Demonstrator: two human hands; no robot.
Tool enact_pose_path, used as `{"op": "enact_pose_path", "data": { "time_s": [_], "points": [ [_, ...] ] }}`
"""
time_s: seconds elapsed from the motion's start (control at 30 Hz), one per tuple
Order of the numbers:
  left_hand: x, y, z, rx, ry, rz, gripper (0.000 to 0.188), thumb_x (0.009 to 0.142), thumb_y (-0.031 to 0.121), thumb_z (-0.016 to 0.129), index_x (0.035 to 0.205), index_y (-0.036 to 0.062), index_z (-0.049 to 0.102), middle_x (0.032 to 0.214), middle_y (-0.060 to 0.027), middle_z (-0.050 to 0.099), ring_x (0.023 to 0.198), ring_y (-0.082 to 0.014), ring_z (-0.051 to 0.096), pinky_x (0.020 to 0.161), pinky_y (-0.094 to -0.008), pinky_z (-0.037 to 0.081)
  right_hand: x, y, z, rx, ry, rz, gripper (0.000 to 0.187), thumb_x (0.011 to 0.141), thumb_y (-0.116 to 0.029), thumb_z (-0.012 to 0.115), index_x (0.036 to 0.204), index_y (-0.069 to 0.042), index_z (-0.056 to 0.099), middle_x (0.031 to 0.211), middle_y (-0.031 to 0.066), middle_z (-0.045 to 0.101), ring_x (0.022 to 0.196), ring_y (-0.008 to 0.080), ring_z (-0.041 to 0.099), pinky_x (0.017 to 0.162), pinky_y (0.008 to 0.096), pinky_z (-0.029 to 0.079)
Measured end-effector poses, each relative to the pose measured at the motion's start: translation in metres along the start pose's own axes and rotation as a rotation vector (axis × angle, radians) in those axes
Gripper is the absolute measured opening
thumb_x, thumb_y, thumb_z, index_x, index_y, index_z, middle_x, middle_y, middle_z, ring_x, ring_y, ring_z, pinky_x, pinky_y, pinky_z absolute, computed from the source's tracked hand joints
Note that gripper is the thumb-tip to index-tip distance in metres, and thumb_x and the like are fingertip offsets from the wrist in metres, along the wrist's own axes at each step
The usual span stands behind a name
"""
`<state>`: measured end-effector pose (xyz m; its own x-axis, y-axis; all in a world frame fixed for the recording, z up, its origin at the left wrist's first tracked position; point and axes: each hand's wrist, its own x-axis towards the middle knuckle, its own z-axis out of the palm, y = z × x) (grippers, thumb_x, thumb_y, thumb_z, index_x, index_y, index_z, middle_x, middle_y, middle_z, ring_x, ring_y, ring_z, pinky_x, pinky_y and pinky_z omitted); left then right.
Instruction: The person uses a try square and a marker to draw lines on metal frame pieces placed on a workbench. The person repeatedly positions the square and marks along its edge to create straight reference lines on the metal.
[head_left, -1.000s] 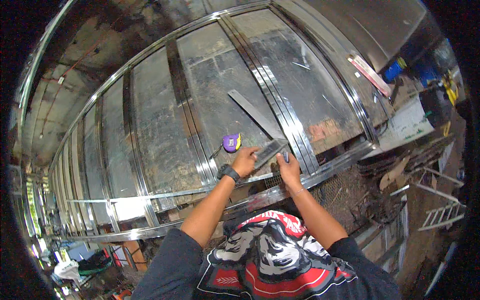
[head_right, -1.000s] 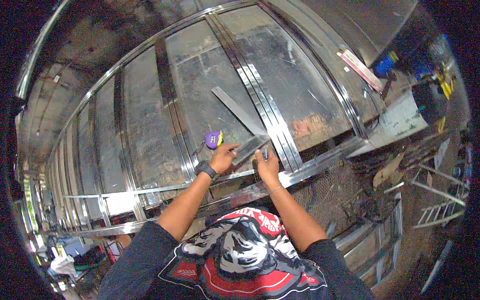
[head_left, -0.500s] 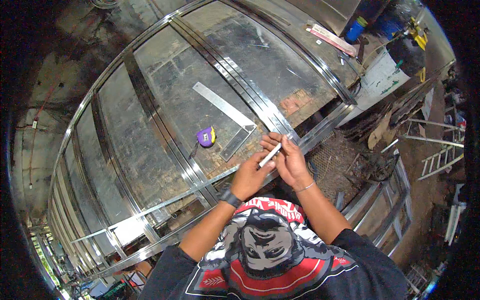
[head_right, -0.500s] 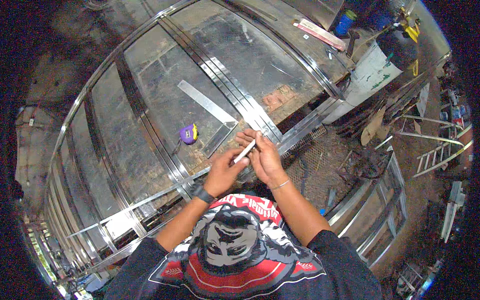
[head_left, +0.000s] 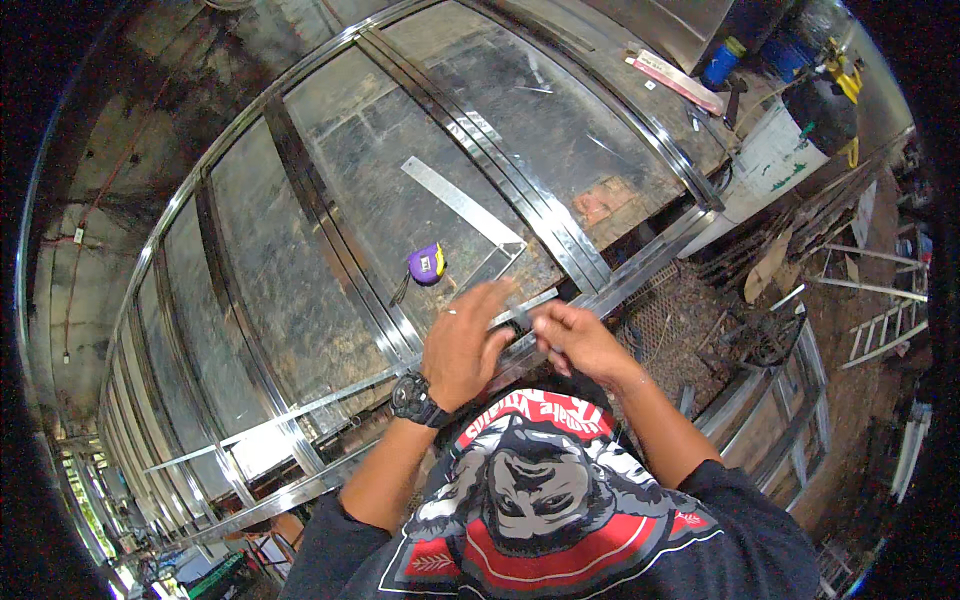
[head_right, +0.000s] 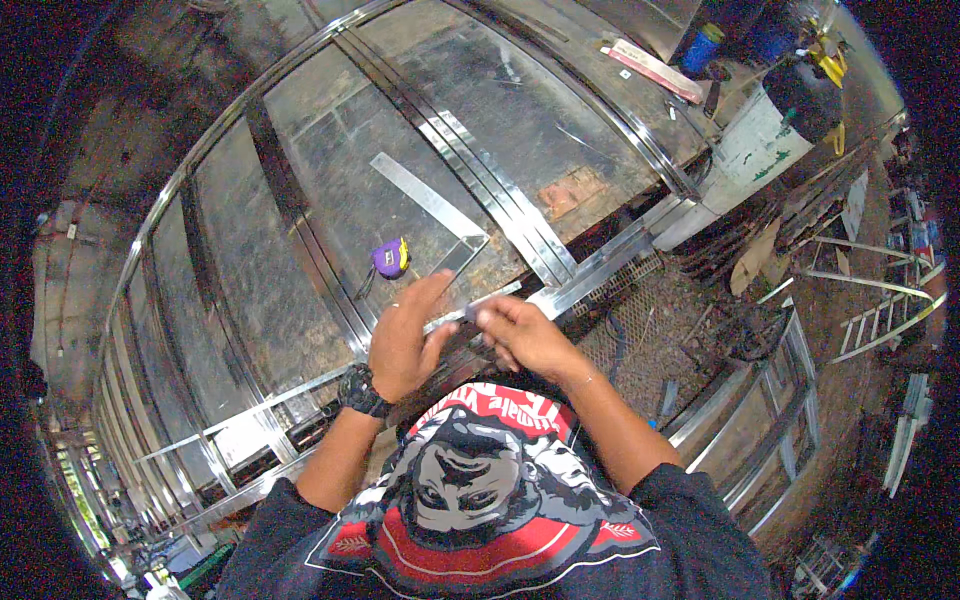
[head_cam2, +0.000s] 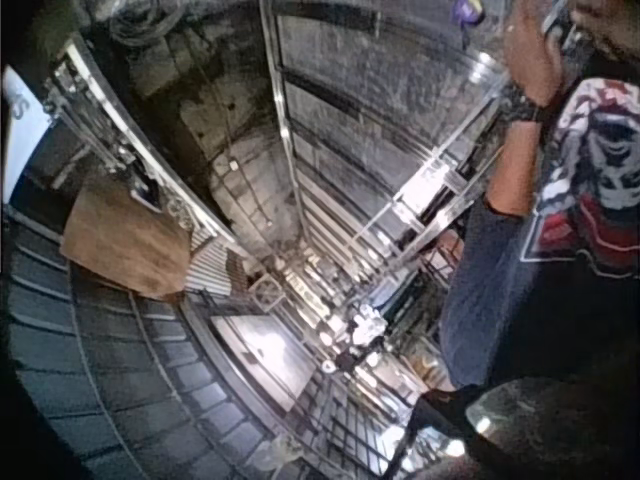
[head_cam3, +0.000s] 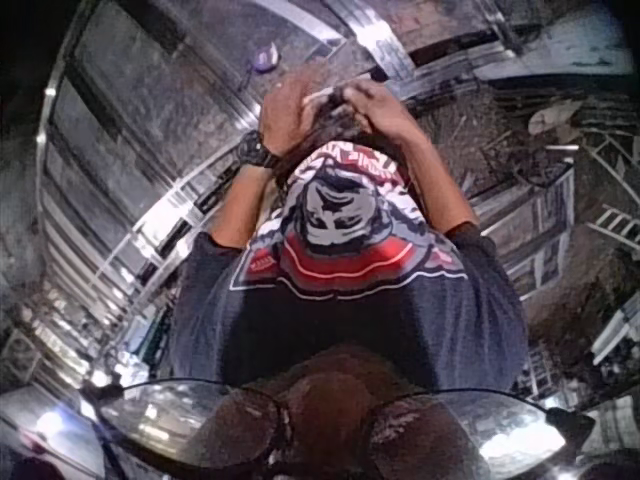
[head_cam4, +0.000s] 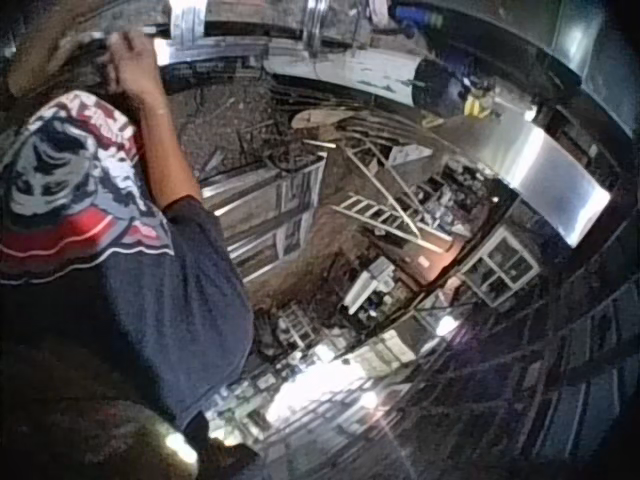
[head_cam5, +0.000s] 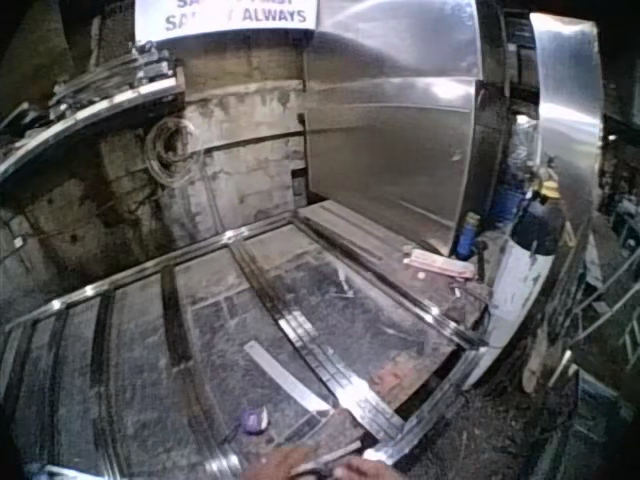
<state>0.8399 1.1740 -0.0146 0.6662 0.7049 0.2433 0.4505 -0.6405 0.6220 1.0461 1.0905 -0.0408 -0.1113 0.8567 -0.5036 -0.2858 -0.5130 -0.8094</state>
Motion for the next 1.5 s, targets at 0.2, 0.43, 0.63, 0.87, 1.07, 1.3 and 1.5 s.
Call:
{"op": "enact_pose_path", "data": {
  "time_s": [0.2, 0.43, 0.63, 0.87, 1.07, 1.3, 1.5],
  "points": [
    [-0.037, -0.013, -0.014, -0.050, -0.485, 0.139, 0.027, 0.104, 0.024, 0.059, 0.122, 0.0059, 0.065, 0.100, -0.0174, 0.064, 0.095, -0.0390, 0.065, 0.082, -0.0472, 0.052, -0.029, 0.002, -0.007, 0.004, -0.362, 0.141, 0.048, 0.102, -0.020, 0.070, 0.142, 0.002, 0.056, 0.095, 0.0097, 0.071, 0.077, 0.0136, 0.072, 0.064, 0.0270, 0.059],
    [-0.046, 0.025, -0.004, -0.638, -0.410, -0.265, 0.026, 0.109, 0.026, 0.053, 0.109, 0.0021, 0.064, 0.094, -0.0167, 0.066, 0.088, -0.0353, 0.068, 0.076, -0.0427, 0.052, -0.035, 0.007, 0.020, 0.090, 0.032, -0.221, 0.031, 0.107, -0.030, 0.064, 0.119, -0.002, 0.071, 0.087, -0.0013, 0.066, 0.076, 0.0061, 0.057, 0.067, 0.0235, 0.046],
    [-0.031, 0.028, -0.015, -0.959, -0.442, -0.445, 0.042, 0.113, 0.039, 0.048, 0.096, 0.0029, 0.061, 0.073, -0.0021, 0.054, 0.065, -0.0116, 0.050, 0.061, -0.0296, 0.042, -0.030, -0.017, 0.018, 0.488, 0.499, -0.505, 0.025, 0.108, -0.029, 0.060, 0.105, -0.006, 0.068, 0.086, 0.0006, 0.066, 0.074, 0.0117, 0.060, 0.070, 0.0295, 0.050],
    [-0.032, 0.003, -0.047, -0.728, -0.187, -0.335, 0.032, 0.109, 0.026, 0.059, 0.125, 0.0007, 0.070, 0.103, -0.0045, 0.072, 0.093, -0.0121, 0.063, 0.083, -0.0302, 0.051, -0.051, -0.082, -0.044, -0.770, 0.511, -0.659, 0.018, 0.105, -0.019, 0.059, 0.111, -0.004, 0.068, 0.107, 0.0070, 0.069, 0.099, 0.0217, 0.063, 0.092, 0.0351, 0.050],
    [-0.007, 0.012, -0.041, -0.500, -0.072, -0.239, 0.028, 0.109, 0.021, 0.057, 0.121, -0.0011, 0.070, 0.102, -0.0105, 0.072, 0.090, -0.0193, 0.066, 0.080, -0.0358, 0.052, -0.027, -0.094, 0.002, -1.467, 0.145, -0.932, 0.024, 0.091, -0.022, 0.075, 0.112, -0.012, 0.069, 0.090, 0.0065, 0.062, 0.091, 0.0302, 0.061, 0.091, 0.0468, 0.044],
    [0.001, 0.028, -0.033, -0.258, -0.102, -0.083, 0.017, 0.103, 0.015, 0.059, 0.110, 0.0009, 0.067, 0.093, -0.0187, 0.067, 0.086, -0.0395, 0.066, 0.076, -0.0452, 0.053, -0.019, -0.088, -0.014, -1.610, 0.014, -0.981, 0.020, 0.090, -0.021, 0.073, 0.106, -0.010, 0.068, 0.090, 0.0057, 0.064, 0.091, 0.0276, 0.063, 0.093, 0.0476, 0.045],
    [0.002, 0.021, -0.007, -0.150, -0.178, -0.008, 0.028, 0.101, 0.020, 0.063, 0.125, 0.0066, 0.066, 0.100, -0.0176, 0.070, 0.086, -0.0386, 0.068, 0.076, -0.0434, 0.054, -0.017, -0.059, -0.037, -1.477, -0.032, -0.859, 0.019, 0.090, -0.022, 0.073, 0.105, -0.011, 0.071, 0.090, 0.0054, 0.066, 0.093, 0.0277, 0.063, 0.099, 0.0473, 0.042]
  ]
}}
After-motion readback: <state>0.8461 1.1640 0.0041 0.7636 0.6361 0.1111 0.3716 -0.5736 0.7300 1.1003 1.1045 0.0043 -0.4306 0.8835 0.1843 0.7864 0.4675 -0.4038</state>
